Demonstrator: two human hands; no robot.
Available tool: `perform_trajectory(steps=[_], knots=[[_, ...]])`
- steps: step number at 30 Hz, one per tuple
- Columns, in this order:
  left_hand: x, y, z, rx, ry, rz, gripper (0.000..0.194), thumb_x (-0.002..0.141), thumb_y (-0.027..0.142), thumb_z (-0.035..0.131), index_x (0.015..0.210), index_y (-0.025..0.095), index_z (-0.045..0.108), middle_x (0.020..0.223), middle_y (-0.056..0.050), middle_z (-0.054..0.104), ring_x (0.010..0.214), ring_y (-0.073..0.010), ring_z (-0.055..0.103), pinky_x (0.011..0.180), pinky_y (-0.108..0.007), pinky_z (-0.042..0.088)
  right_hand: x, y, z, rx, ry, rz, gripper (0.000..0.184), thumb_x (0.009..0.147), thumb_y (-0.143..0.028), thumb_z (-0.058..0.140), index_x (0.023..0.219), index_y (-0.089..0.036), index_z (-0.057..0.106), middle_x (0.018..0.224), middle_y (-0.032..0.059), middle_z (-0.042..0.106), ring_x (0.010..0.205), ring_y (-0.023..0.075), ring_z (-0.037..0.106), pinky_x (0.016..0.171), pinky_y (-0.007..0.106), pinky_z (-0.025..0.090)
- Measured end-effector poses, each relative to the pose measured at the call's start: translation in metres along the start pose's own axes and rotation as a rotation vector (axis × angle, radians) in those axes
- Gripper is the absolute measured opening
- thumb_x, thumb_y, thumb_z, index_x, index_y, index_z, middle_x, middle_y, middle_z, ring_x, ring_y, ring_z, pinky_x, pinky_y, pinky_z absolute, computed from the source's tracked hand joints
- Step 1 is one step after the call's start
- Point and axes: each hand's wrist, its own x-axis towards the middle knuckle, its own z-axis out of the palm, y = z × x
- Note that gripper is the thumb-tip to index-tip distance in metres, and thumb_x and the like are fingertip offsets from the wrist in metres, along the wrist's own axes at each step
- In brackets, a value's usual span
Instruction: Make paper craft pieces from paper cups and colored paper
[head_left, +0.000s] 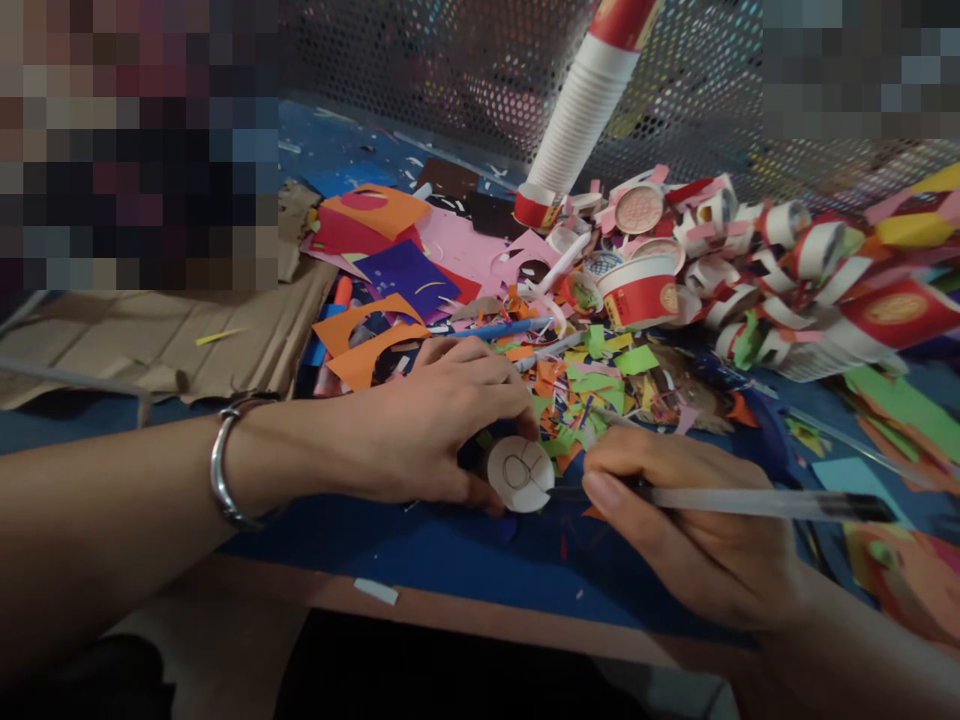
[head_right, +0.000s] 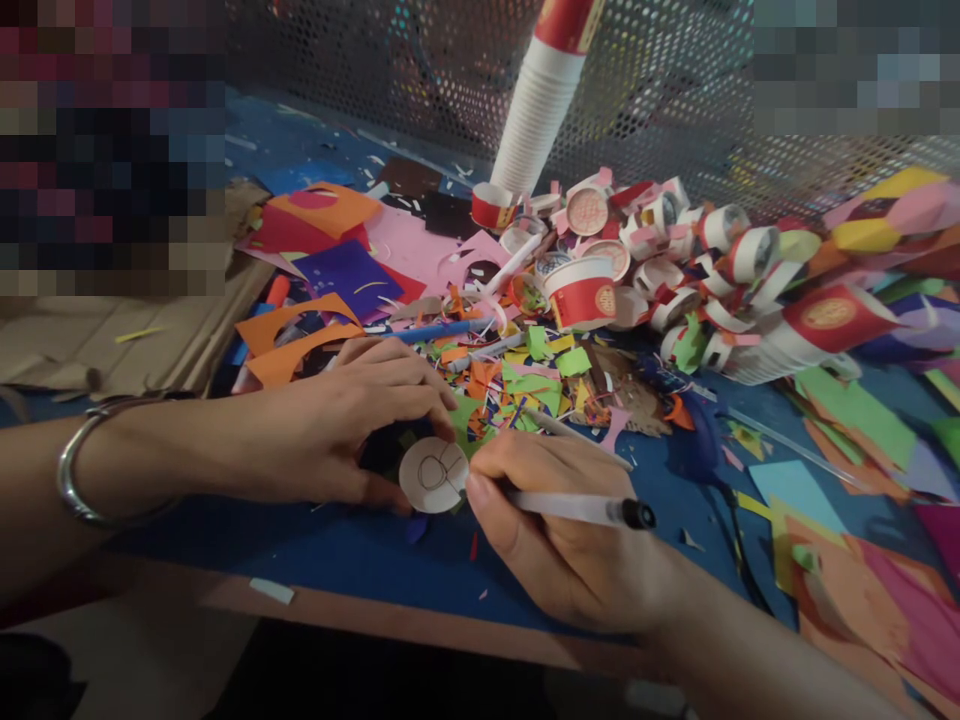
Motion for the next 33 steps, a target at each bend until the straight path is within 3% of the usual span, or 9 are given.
perform_trajectory(steps=[8,33], knots=[[-0.0005,-0.0013,0.0042,-0.008,0.062,0.018,0.048,0.066,0.040,0.089,0.107,0.024,0.069,0.107,-0.008,0.067,0.109,-0.0338,0.054,0.098,-0.052,0.035,0.0019,0.0023,0.0039,0.114,0.024,0.074,0.015,0.092,-0.010,0.054,0.083,-0.021,0.058,0.066,-0.0032,0.060,0.054,0.0113,0.055,0.053,0.026,0.044],[-0.0009,0.0010,0.0017,0.017,0.027,-0.005,0.049,0.068,0.039,0.089,0.109,0.024,0.067,0.110,-0.007,0.067,0.112,-0.0343,0.053,0.098,-0.051,0.035,0.0030,0.0004,0.0066,0.189,-0.047,0.058,0.013,0.093,-0.011,0.055,0.085,-0.019,0.060,0.070,-0.0035,0.064,0.058,0.0083,0.058,0.056,0.022,0.045]])
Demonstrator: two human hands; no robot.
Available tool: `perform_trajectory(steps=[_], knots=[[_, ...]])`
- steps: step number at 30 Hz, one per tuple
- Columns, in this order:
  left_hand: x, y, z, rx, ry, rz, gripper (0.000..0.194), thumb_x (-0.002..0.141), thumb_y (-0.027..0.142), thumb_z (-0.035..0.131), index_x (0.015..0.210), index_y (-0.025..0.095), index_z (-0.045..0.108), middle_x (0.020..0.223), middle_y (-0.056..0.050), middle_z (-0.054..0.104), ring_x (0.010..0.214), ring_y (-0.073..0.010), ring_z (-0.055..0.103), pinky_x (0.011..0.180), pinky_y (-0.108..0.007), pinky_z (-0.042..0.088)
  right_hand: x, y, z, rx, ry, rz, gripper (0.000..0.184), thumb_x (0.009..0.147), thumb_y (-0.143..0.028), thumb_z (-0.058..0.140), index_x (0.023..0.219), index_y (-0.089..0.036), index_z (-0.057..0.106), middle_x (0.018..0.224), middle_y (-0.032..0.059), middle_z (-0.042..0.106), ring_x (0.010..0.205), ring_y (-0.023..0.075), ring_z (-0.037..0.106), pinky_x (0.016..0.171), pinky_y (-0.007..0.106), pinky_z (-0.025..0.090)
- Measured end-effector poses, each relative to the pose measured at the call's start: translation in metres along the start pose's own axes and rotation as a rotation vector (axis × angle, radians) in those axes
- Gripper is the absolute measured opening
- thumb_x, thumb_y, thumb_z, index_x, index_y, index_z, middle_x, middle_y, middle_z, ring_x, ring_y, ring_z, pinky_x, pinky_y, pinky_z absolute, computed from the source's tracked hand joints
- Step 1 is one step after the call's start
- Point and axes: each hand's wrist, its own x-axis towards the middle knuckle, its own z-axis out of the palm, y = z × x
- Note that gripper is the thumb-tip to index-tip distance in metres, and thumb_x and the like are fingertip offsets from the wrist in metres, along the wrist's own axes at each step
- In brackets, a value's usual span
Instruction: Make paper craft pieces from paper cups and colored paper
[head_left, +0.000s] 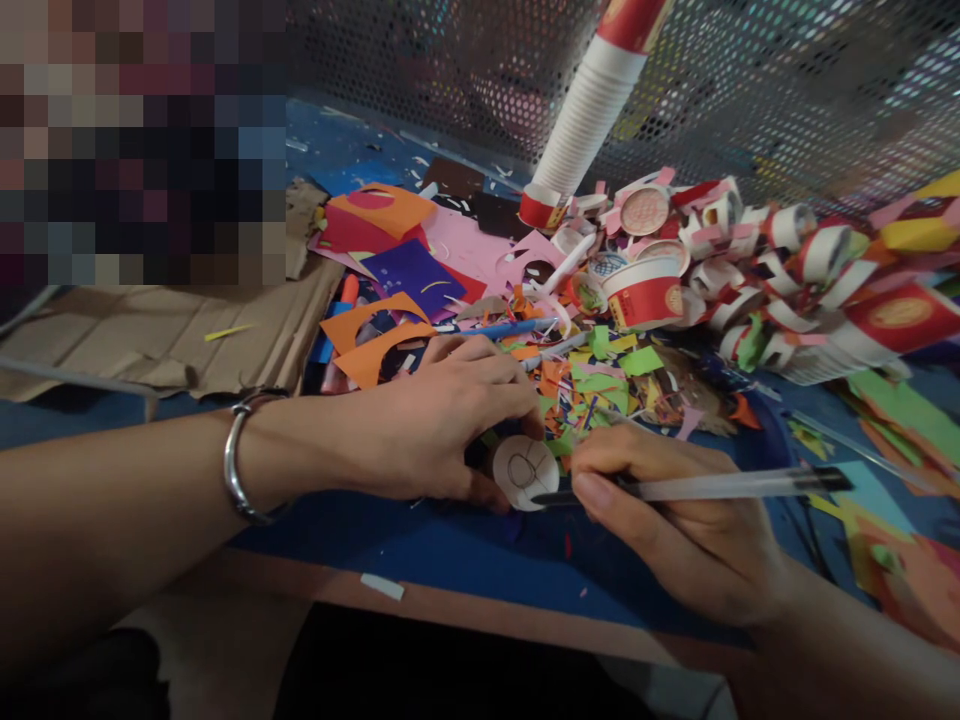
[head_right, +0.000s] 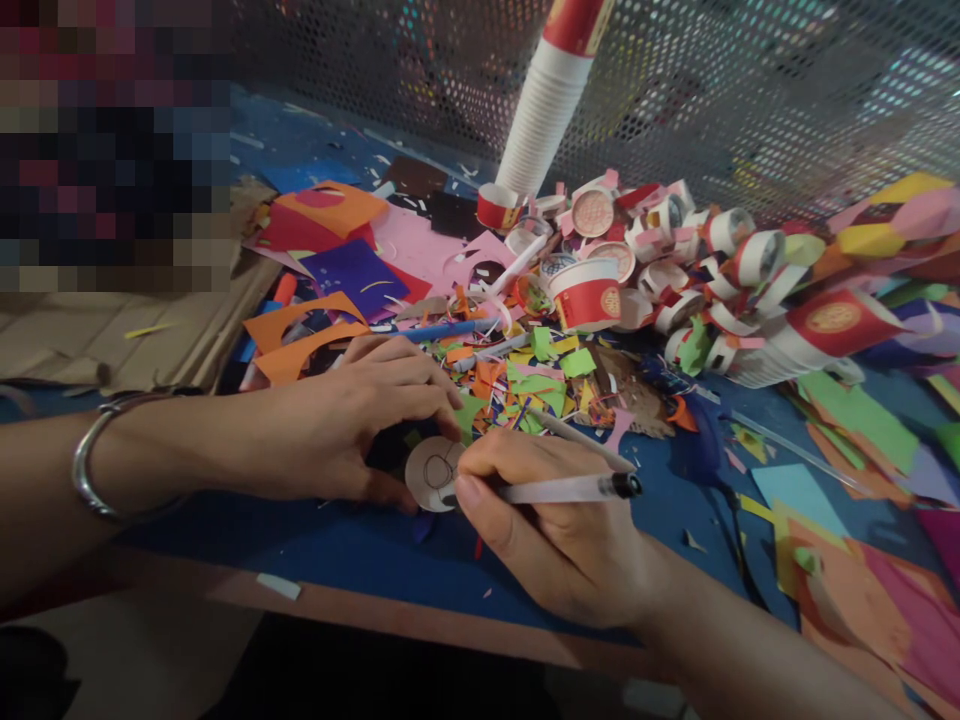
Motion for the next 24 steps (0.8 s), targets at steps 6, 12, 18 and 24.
perform_trajectory(steps=[6,12,18,24], knots=[[0.0012,0.0000,0.0012,-0.003,-0.011,0.001,0.050,0.068,0.041,0.088,0.110,0.023,0.068,0.109,-0.007,0.067,0.111,-0.0339,0.053,0.098,-0.050,0.035,0.0015,0.0004,0.0001,0.084,-0.021,0.051,0.017,0.094,-0.011,0.054,0.082,-0.019,0.060,0.066,-0.0045,0.059,0.056,0.0073,0.054,0.054,0.021,0.043],[0.0008,0.0004,0.0010,-0.011,0.010,-0.005,0.051,0.064,0.035,0.091,0.108,0.022,0.069,0.108,-0.007,0.066,0.109,-0.0326,0.054,0.094,-0.046,0.037,0.0008,0.0028,0.0054,0.110,0.074,0.052,0.011,0.095,-0.011,0.057,0.090,-0.020,0.062,0.072,-0.0042,0.062,0.060,0.0077,0.057,0.057,0.022,0.045],[0.0011,-0.0002,0.0007,0.005,0.001,0.001,0.050,0.066,0.039,0.090,0.107,0.022,0.068,0.109,-0.007,0.066,0.110,-0.0333,0.053,0.094,-0.047,0.037,-0.0012,0.0060,0.0057,0.053,0.029,0.027,0.009,0.097,-0.015,0.057,0.092,-0.020,0.062,0.076,-0.0034,0.065,0.064,0.0082,0.059,0.061,0.023,0.045],[0.0003,0.0002,0.0002,-0.002,0.001,-0.006,0.047,0.067,0.037,0.088,0.107,0.023,0.067,0.110,-0.008,0.065,0.112,-0.0335,0.053,0.094,-0.047,0.038,0.0012,0.0033,0.0084,0.069,0.019,0.025,0.009,0.097,-0.014,0.056,0.092,-0.020,0.061,0.076,-0.0042,0.063,0.064,0.0059,0.058,0.060,0.020,0.045]])
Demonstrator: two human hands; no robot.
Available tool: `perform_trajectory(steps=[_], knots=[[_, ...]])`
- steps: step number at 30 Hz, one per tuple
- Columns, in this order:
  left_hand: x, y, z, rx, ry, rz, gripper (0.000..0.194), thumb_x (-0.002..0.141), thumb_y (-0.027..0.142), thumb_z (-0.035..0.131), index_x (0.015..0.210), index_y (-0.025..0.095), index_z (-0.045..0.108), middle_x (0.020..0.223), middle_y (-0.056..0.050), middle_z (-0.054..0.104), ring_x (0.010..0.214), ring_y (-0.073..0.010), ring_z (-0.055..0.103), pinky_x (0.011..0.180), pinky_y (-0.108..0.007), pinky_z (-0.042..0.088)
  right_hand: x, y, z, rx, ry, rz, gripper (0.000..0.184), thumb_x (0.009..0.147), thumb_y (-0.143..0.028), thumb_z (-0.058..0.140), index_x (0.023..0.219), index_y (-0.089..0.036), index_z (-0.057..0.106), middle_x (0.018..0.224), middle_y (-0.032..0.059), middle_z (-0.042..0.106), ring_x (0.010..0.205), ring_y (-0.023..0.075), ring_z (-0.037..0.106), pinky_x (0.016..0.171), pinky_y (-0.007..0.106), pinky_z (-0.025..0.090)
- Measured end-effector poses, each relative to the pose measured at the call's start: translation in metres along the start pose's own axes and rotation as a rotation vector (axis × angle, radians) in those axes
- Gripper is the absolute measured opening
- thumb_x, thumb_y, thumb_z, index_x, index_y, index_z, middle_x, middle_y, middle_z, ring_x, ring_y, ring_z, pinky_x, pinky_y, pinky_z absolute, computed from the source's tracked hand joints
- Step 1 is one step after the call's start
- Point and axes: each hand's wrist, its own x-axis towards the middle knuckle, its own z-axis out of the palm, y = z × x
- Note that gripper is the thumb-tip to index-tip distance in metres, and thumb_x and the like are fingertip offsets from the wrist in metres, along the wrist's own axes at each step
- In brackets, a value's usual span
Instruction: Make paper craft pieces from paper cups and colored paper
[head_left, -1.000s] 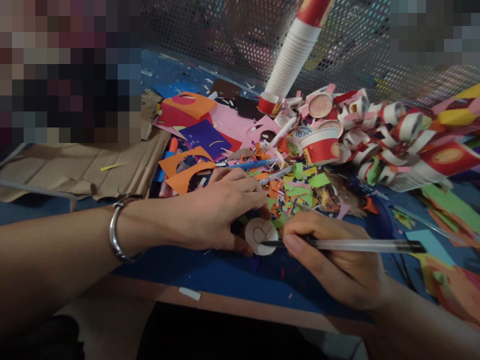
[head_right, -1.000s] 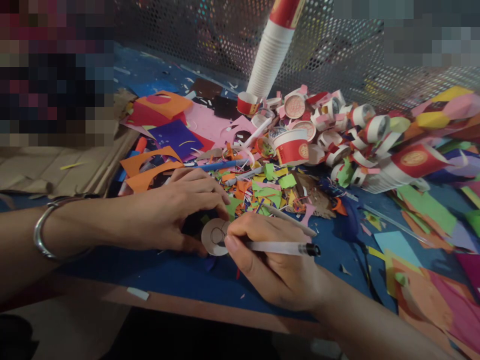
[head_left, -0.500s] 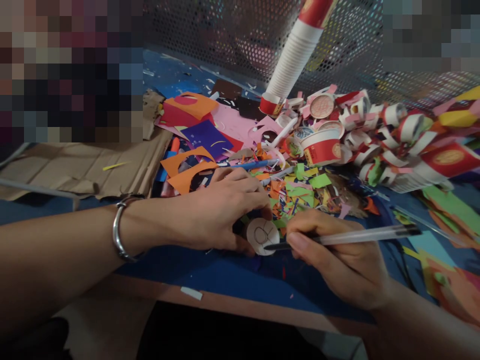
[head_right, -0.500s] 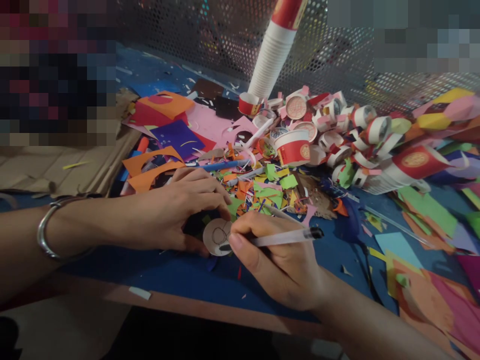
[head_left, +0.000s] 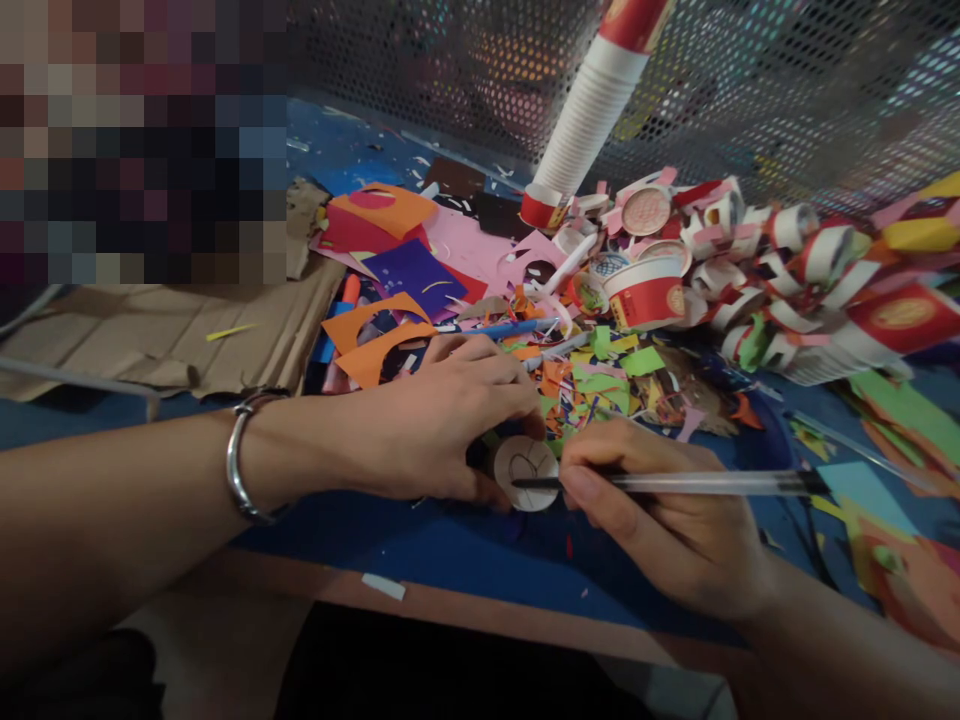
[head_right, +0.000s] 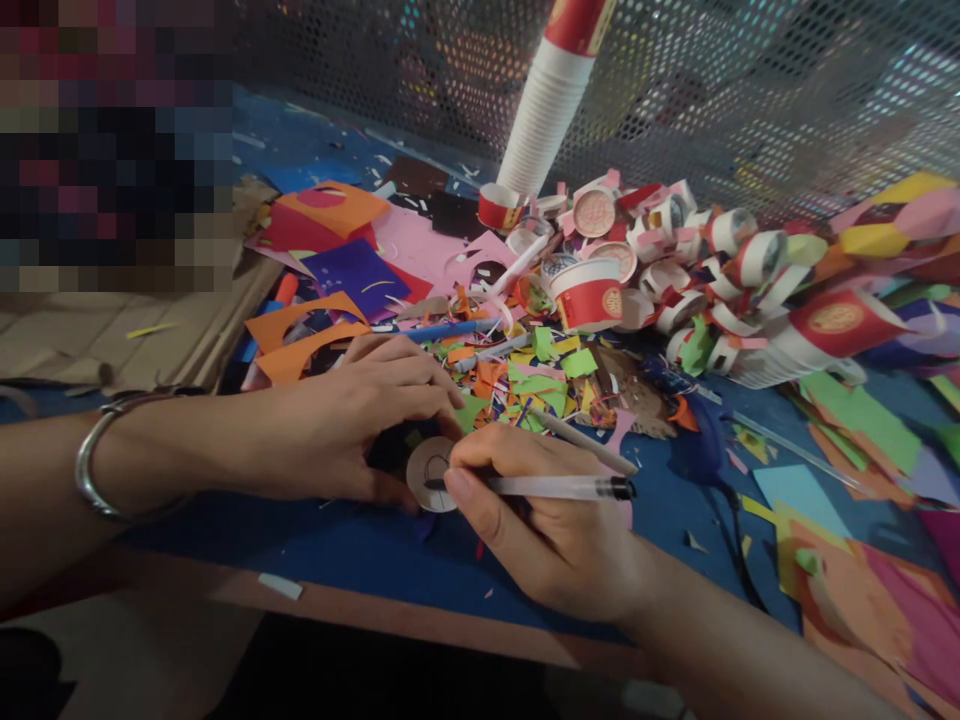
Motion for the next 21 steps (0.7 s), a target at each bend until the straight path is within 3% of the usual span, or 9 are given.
perform_trajectory(steps=[10,16,21], knots=[[0.0004,-0.0014,0.0024,0.045,0.004,0.011,0.051,0.069,0.039,0.088,0.111,0.021,0.066,0.115,-0.007,0.066,0.112,-0.0328,0.051,0.097,-0.050,0.036,0.0017,-0.0034,0.0046,0.045,0.013,-0.021,0.010,0.096,-0.011,0.056,0.091,-0.018,0.061,0.074,-0.0042,0.062,0.062,0.0049,0.059,0.061,0.018,0.047],[0.0010,-0.0019,0.0013,0.040,-0.005,0.023,0.050,0.067,0.042,0.089,0.106,0.020,0.067,0.112,-0.007,0.067,0.111,-0.0325,0.052,0.095,-0.049,0.037,-0.0005,-0.0005,0.0025,-0.048,0.115,0.041,0.006,0.097,-0.017,0.059,0.094,-0.020,0.063,0.077,-0.0023,0.066,0.068,0.0096,0.064,0.067,0.024,0.051],[0.0008,-0.0025,0.0023,0.048,0.005,0.029,0.054,0.066,0.042,0.090,0.109,0.020,0.066,0.112,-0.009,0.067,0.110,-0.0330,0.052,0.094,-0.048,0.036,0.0002,0.0022,0.0026,-0.101,0.091,0.009,0.005,0.097,-0.018,0.058,0.095,-0.020,0.062,0.079,-0.0006,0.068,0.072,0.0116,0.067,0.070,0.026,0.051]])
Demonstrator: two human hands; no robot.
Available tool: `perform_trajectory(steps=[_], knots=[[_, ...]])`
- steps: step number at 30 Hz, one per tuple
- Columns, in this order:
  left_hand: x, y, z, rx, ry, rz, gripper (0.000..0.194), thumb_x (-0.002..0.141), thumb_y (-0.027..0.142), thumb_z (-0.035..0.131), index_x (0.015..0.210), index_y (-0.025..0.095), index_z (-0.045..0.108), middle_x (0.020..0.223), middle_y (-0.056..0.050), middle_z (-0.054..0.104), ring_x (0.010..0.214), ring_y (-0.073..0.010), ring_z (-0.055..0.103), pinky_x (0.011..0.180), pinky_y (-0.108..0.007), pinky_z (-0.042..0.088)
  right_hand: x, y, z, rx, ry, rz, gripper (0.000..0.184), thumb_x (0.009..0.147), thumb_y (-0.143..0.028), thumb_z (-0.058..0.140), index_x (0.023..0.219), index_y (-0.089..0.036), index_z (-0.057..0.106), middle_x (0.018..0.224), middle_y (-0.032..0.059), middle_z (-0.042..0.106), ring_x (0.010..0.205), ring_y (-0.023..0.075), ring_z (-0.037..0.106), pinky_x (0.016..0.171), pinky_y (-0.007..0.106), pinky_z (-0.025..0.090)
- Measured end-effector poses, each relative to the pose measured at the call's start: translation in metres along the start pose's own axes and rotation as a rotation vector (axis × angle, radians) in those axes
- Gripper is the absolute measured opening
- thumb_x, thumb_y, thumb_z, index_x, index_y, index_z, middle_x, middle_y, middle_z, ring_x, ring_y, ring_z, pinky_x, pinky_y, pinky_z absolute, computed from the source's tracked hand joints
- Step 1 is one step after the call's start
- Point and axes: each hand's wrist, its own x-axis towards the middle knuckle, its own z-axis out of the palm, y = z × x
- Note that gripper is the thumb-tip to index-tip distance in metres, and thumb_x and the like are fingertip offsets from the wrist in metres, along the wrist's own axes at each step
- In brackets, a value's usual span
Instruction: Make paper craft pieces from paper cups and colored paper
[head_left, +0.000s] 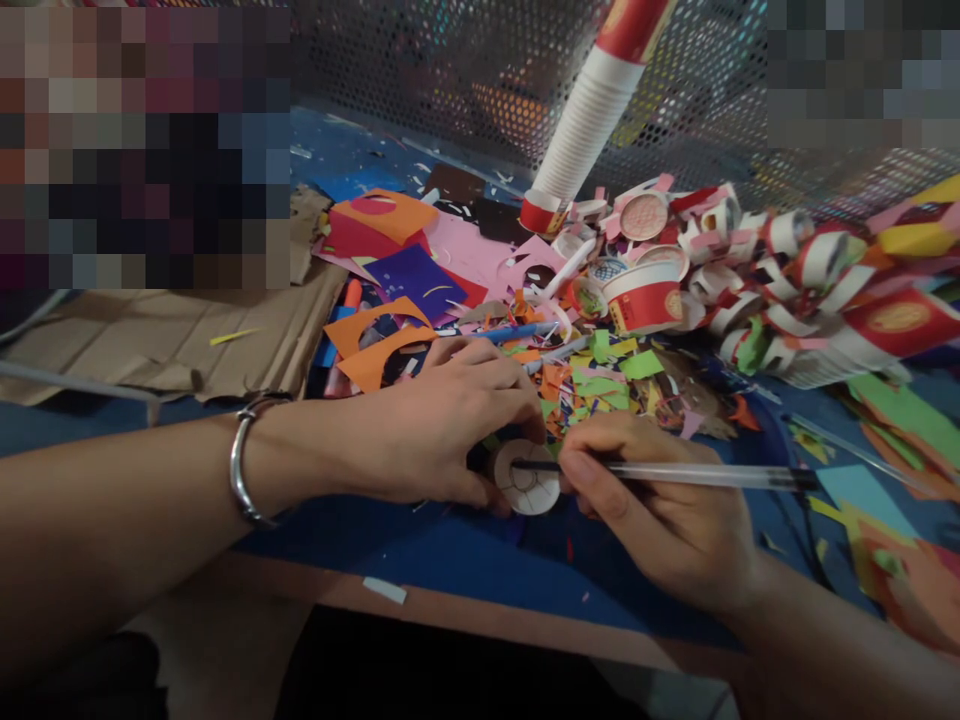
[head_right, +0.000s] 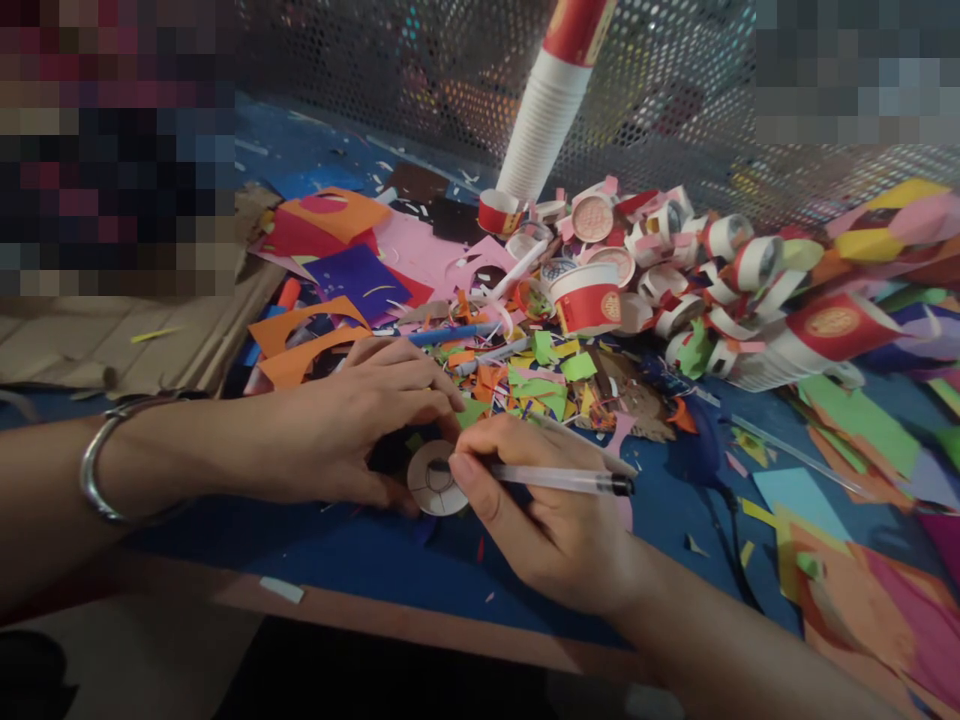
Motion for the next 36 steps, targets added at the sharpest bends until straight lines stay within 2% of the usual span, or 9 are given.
perform_trajectory(steps=[6,11,15,20,27,36], knots=[[-0.0006,0.0008,-0.0007,-0.043,0.001,-0.012,0.049,0.067,0.039,0.089,0.106,0.020,0.066,0.110,-0.007,0.066,0.110,-0.0323,0.053,0.093,-0.046,0.035,-0.0002,0.0008,0.0033,0.022,-0.021,-0.011,0.004,0.097,-0.018,0.058,0.097,-0.019,0.061,0.084,0.0005,0.069,0.075,0.0116,0.068,0.067,0.025,0.050],[0.0002,0.0010,-0.0009,-0.076,-0.002,-0.026,0.049,0.066,0.038,0.089,0.107,0.021,0.066,0.112,-0.006,0.066,0.111,-0.0308,0.052,0.094,-0.045,0.035,-0.0013,0.0011,0.0059,0.047,-0.040,-0.014,0.004,0.098,-0.019,0.059,0.102,-0.020,0.061,0.088,0.0004,0.071,0.069,0.0100,0.065,0.061,0.024,0.049],[0.0008,0.0011,-0.0018,-0.086,-0.004,-0.035,0.050,0.066,0.037,0.090,0.107,0.021,0.066,0.113,-0.006,0.066,0.112,-0.0306,0.052,0.093,-0.044,0.036,-0.0027,0.0024,0.0042,0.043,-0.033,-0.035,0.005,0.097,-0.018,0.060,0.101,-0.021,0.062,0.086,0.0004,0.070,0.069,0.0116,0.065,0.062,0.025,0.050],[0.0008,0.0023,-0.0043,-0.073,-0.027,-0.036,0.052,0.067,0.040,0.089,0.109,0.021,0.066,0.115,-0.009,0.065,0.114,-0.0330,0.052,0.094,-0.046,0.037,-0.0026,0.0035,0.0012,-0.003,0.062,0.047,0.003,0.096,-0.018,0.061,0.095,-0.021,0.062,0.080,-0.0003,0.067,0.068,0.0137,0.066,0.065,0.028,0.053],[0.0006,0.0032,-0.0048,-0.073,-0.036,-0.052,0.052,0.068,0.037,0.089,0.111,0.019,0.066,0.117,-0.008,0.066,0.115,-0.0320,0.051,0.097,-0.045,0.037,-0.0009,0.0042,0.0026,-0.023,0.047,-0.006,0.004,0.097,-0.018,0.060,0.098,-0.021,0.061,0.082,0.0004,0.067,0.075,0.0143,0.068,0.072,0.029,0.054],[0.0006,0.0025,-0.0034,-0.064,-0.024,-0.039,0.052,0.067,0.037,0.090,0.110,0.019,0.066,0.115,-0.008,0.066,0.114,-0.0323,0.052,0.094,-0.043,0.036,0.0008,0.0053,0.0020,-0.045,0.026,-0.044,0.004,0.097,-0.017,0.060,0.099,-0.021,0.061,0.081,-0.0003,0.067,0.075,0.0132,0.066,0.071,0.028,0.052]])
